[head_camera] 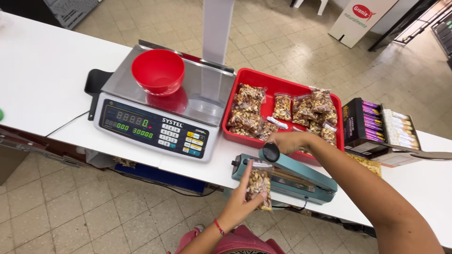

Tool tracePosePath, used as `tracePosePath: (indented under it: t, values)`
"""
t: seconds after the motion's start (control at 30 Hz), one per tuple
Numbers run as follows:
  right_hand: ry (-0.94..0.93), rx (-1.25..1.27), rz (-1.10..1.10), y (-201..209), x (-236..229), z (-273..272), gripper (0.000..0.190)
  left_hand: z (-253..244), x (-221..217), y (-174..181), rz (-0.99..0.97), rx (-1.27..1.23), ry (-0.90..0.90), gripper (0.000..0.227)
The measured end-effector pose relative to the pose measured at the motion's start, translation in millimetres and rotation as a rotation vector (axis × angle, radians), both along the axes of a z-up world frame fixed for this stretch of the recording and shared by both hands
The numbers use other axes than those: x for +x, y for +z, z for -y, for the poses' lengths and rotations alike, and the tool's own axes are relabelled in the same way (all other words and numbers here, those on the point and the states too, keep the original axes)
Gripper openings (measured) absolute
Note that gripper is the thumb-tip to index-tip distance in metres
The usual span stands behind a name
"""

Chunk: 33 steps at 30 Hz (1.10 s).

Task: The person seals clear plastic bags filled with a nut and chocolate snack mix using a handheld heat sealer. After sealing, the person places the bags into a red tray on the counter.

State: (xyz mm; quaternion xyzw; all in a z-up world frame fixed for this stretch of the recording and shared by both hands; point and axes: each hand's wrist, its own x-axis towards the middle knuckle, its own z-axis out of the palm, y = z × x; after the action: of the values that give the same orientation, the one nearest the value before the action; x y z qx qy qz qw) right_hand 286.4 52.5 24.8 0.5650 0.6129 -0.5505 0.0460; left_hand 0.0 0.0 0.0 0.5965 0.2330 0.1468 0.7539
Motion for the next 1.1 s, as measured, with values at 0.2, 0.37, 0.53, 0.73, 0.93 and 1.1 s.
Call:
tracePosePath:
  t: [0.2, 0.37, 0.53, 0.73, 0.93, 1.1]
  values:
    - [-0.194, -0.168, -0.030, 2, 16, 40, 0.023, 18, 15, 17, -0.025, 0.077, -0.109, 0.083]
    - [-0.265, -0.195, -0.052, 19, 16, 60, 0.016, 22, 29, 16, -0.053, 0.087, -0.168, 0.080]
    - [-0.236, -0.179, 0.030, 14, 21, 67, 0.023, 24, 38, 10, -0.073, 0.091, -0.202, 0.078]
    - [-0.218, -0.188, 0.099, 8, 22, 67, 0.020, 24, 41, 1, -0.077, 0.116, -0.175, 0.080]
    - [-0.237, -0.250, 0.120, 14, 17, 65, 0.027, 22, 35, -1, -0.072, 0.148, -0.155, 0.078]
    - [-0.202, -0.204, 0.163, 23, 13, 65, 0.033, 23, 34, 1, -0.054, 0.065, -0.182, 0.080]
